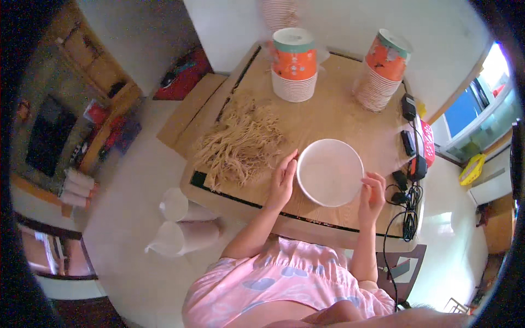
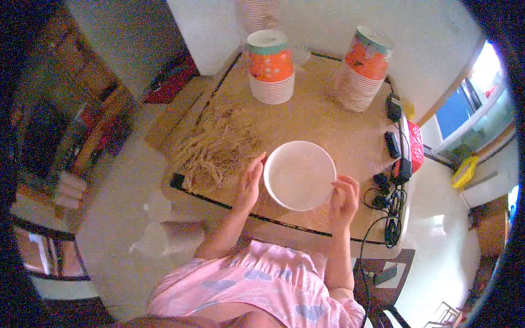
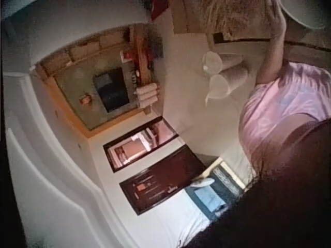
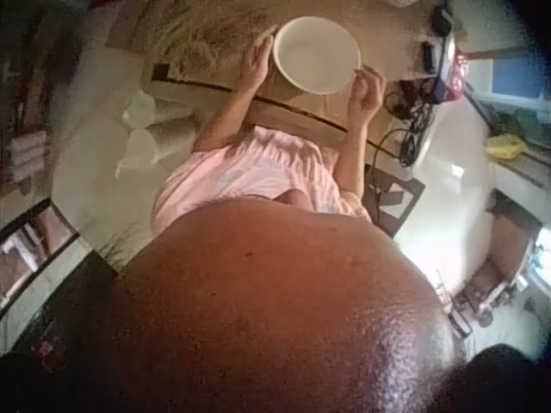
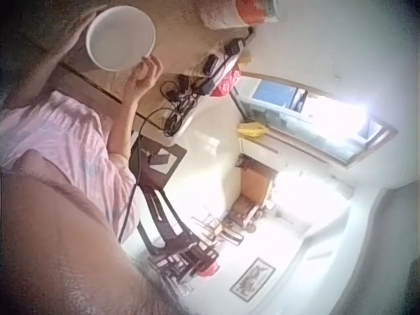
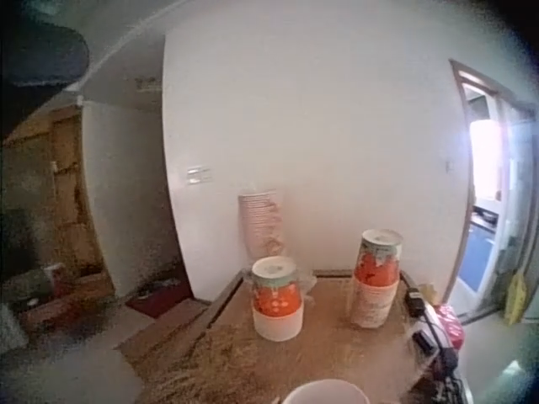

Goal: Threading a white string through pre-cut holes in decorative paper cups as part of a manufacturing or packaging workflow.

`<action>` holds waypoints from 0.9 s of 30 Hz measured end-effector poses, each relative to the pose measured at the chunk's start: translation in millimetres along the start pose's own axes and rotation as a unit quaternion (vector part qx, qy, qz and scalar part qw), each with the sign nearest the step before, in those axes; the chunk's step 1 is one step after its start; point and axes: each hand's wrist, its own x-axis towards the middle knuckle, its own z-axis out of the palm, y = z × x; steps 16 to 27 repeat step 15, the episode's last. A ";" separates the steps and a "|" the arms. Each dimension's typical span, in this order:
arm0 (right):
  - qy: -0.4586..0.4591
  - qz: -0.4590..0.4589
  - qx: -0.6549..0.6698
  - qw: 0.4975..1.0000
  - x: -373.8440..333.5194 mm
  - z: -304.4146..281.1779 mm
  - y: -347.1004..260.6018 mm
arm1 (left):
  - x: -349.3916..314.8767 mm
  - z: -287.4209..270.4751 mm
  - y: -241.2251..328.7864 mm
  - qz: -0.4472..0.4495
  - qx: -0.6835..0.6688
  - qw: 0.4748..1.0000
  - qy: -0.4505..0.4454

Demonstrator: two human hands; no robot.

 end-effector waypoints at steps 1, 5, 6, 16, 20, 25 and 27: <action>0.031 0.006 -0.005 1.000 -2.2 -1.7 1.0 | 0.4 -4.9 3.0 0.004 0.002 1.000 0.021; 0.079 0.021 0.004 0.997 -19.8 -16.4 9.2 | 2.2 -48.3 -16.0 0.068 0.160 0.980 0.093; 0.063 0.016 0.017 0.998 -24.3 -17.9 5.4 | 0.1 -63.7 -25.8 0.069 0.168 0.978 0.105; -0.050 0.034 0.066 0.996 -72.6 -5.5 -4.7 | 36.5 -109.9 -37.7 0.101 0.457 0.883 0.050; -0.050 0.034 0.066 0.996 -72.6 -5.5 -4.7 | 36.5 -109.9 -37.7 0.101 0.457 0.883 0.050; -0.050 0.034 0.066 0.996 -72.6 -5.5 -4.7 | 36.5 -109.9 -37.7 0.101 0.457 0.883 0.050; -0.050 0.034 0.066 0.996 -72.6 -5.5 -4.7 | 36.5 -109.9 -37.7 0.101 0.457 0.883 0.050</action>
